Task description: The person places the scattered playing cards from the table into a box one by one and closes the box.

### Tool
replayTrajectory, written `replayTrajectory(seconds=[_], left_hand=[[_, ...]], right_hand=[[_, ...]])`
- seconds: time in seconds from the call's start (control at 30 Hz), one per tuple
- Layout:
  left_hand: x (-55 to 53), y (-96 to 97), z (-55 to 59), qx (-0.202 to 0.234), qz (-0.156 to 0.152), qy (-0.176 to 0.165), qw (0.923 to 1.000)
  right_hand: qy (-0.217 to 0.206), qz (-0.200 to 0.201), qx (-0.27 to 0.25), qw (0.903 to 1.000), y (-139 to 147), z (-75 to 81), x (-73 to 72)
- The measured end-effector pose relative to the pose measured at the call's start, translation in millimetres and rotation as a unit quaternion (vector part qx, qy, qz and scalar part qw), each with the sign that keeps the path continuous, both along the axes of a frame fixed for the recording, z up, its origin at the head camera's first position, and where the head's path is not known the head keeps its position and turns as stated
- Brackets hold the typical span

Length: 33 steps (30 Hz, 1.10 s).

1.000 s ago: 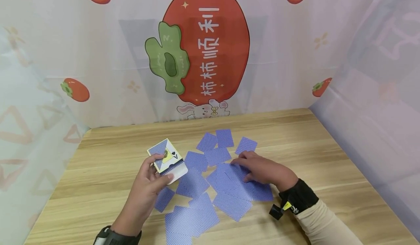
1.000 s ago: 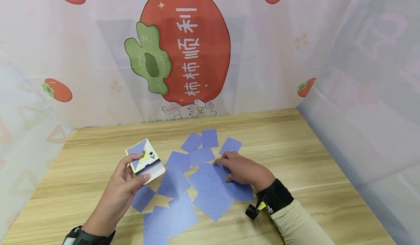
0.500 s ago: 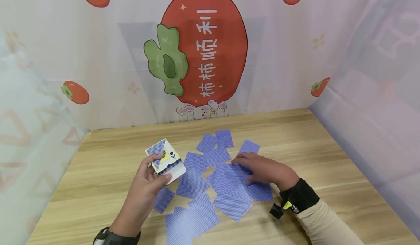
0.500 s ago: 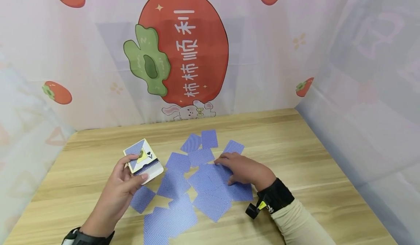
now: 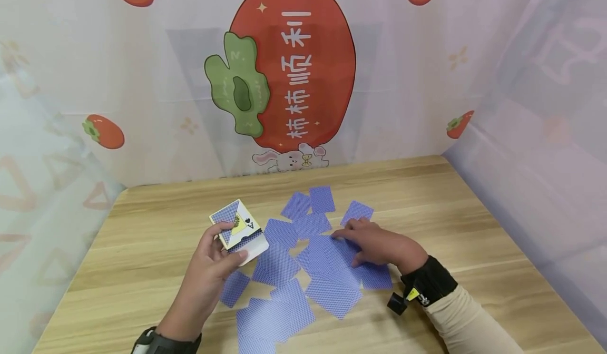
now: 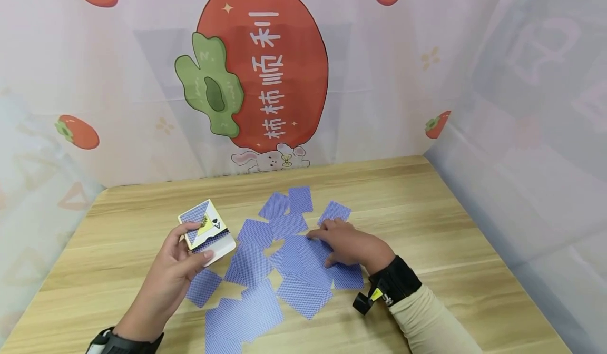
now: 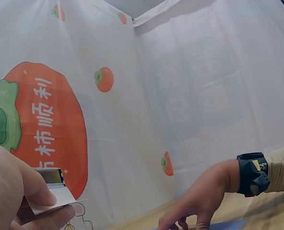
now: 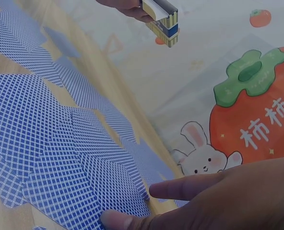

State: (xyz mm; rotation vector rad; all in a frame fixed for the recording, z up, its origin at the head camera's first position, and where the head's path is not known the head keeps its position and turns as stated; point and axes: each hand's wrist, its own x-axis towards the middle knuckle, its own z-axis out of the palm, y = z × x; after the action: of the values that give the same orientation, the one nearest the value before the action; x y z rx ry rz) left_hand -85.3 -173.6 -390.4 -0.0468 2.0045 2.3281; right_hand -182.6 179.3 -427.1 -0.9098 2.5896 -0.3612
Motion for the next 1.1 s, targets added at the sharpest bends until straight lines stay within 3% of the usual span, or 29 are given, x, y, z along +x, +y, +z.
replayTrajectory(seconds=[0.6,0.87,1.1], left_hand=[[2.9,-2.1,-2.4,-0.001,0.003,-0.012,0.9999],[-0.9,-3.7,-2.4,0.001,0.000,-0.001,1.0000],[-2.9,-5.2,-2.6,-0.003,0.000,-0.002,1.0000]], right_hand=[[-0.048,-0.043,-0.016,0.9978,-1.4,-0.9,5.4],[-0.012,-0.039,0.012,0.9991,-2.0,-0.5,2.1],[-0.031,-0.054,0.012,0.9980,-4.2,3.6,0.2]])
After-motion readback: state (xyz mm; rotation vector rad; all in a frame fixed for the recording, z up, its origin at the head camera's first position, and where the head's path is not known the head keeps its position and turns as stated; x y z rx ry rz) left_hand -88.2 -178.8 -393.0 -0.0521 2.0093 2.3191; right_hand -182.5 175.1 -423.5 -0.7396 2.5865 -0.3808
